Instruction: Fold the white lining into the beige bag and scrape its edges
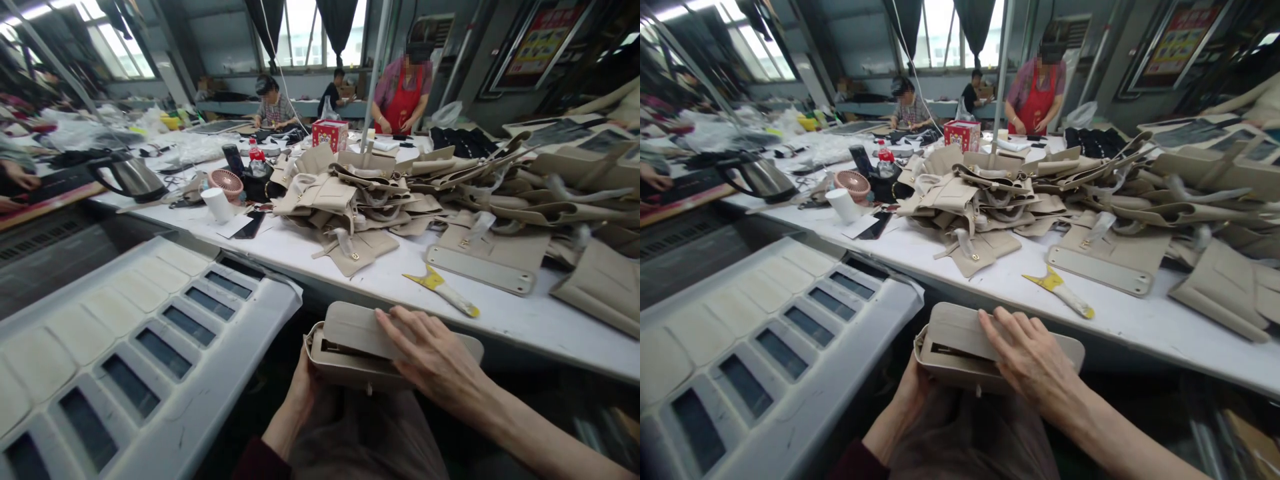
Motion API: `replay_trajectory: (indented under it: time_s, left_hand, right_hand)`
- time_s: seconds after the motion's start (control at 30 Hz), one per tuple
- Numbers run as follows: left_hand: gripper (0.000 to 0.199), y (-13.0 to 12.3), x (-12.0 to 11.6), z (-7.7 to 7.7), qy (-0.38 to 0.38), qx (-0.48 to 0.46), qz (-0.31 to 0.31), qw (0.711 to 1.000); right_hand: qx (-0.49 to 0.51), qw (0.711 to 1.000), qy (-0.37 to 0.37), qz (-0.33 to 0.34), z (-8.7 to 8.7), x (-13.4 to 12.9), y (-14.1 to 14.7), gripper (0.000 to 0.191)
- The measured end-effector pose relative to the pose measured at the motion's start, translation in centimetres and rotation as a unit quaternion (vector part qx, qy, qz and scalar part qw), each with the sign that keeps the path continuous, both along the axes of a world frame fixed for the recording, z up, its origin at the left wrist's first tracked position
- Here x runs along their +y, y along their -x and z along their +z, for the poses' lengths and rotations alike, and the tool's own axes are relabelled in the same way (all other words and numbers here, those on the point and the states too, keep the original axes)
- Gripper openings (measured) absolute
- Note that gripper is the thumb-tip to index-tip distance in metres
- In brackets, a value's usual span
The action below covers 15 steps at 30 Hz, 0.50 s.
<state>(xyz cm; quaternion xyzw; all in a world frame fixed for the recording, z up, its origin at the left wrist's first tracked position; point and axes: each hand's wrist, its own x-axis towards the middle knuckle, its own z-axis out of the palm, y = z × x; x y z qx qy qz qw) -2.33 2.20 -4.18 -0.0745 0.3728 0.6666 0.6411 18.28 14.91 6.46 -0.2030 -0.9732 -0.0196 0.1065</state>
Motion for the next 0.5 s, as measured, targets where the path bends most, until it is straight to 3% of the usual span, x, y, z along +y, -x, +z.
replay_trajectory:
  time_s: [0.07, 0.17, 0.27, 0.37, 0.5]
  left_hand:
    - [0.055, -0.1, 0.0, 0.2, -0.010, -0.006, 0.006, 1.000]
    - [0.062, -0.1, -0.1, -0.5, -0.061, -0.038, -0.010, 0.997]
    - [0.070, 0.1, -0.2, -1.9, -0.104, -0.068, -0.029, 0.992]
    - [0.071, 0.2, -0.3, -2.9, -0.138, -0.081, -0.043, 0.986]
    - [0.067, 0.2, -0.1, -3.1, -0.148, -0.081, -0.024, 0.985]
  right_hand:
    - [-0.027, 0.998, 0.047, 0.038, 0.1, -0.2, 1.2, 0.083]
    - [-0.062, 0.978, 0.178, 0.084, 0.4, 0.4, 2.6, 0.090]
    - [-0.100, 0.954, 0.267, 0.096, 0.9, 1.3, 3.2, 0.076]
    - [-0.129, 0.948, 0.272, 0.099, 0.7, 1.8, 3.3, 0.063]
    - [-0.156, 0.964, 0.202, 0.075, -1.2, 1.8, 3.2, 0.052]
